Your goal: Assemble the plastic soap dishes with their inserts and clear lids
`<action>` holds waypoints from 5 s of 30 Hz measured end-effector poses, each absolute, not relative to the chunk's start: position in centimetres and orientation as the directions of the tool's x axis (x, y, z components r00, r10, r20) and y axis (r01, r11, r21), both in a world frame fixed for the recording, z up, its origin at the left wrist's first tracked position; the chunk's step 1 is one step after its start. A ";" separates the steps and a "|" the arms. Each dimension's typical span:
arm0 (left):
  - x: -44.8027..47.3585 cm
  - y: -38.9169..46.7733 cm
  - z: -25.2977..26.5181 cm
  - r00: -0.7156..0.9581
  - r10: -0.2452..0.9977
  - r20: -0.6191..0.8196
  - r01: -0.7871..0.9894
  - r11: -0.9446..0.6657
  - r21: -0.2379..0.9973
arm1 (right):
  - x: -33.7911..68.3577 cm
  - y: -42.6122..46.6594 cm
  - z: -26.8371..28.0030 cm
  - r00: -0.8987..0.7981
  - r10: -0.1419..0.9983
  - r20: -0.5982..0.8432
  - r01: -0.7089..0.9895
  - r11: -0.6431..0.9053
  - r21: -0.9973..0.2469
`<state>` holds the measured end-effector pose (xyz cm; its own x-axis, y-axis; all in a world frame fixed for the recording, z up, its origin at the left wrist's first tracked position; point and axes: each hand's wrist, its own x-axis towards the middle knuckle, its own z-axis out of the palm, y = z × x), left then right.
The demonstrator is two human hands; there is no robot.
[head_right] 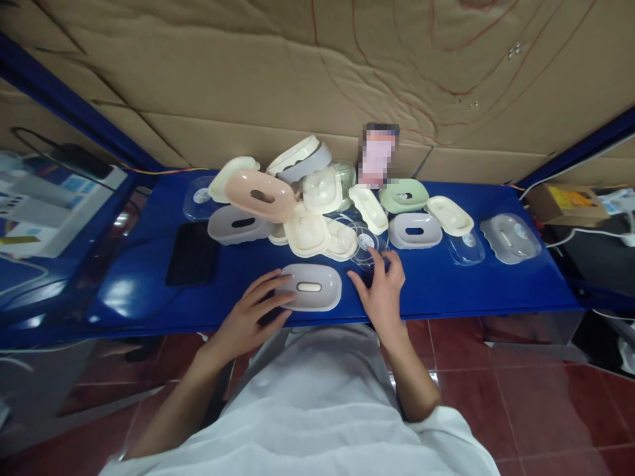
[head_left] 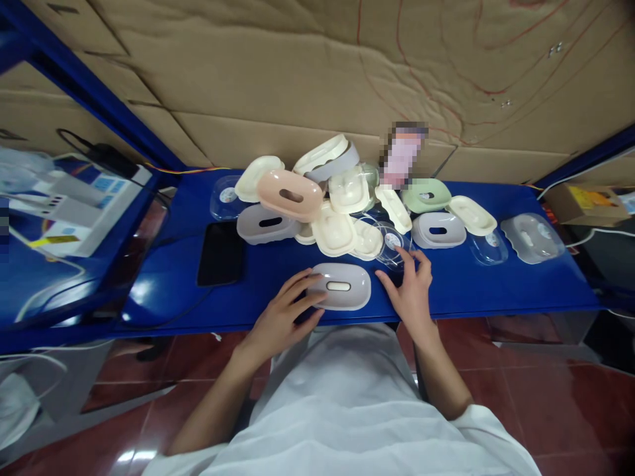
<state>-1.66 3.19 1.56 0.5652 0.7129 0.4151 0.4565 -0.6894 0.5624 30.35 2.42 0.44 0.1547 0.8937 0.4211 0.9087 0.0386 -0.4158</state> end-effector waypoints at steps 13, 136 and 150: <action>-1.7 2.5 0.9 0.452 0.759 0.468 0.509 -0.651 0.563 | 30.1 0.8 2.1 -0.001 0.674 0.739 0.725 0.510 -0.464; -4.8 6.4 1.9 0.209 0.795 0.570 0.829 -0.453 0.328 | 26.5 -1.8 2.7 -0.472 0.766 0.437 0.665 0.635 -0.393; -0.7 3.4 1.9 0.497 0.650 0.575 0.515 -0.754 0.408 | 27.1 -1.1 0.7 -0.219 0.891 0.397 0.657 0.435 -0.616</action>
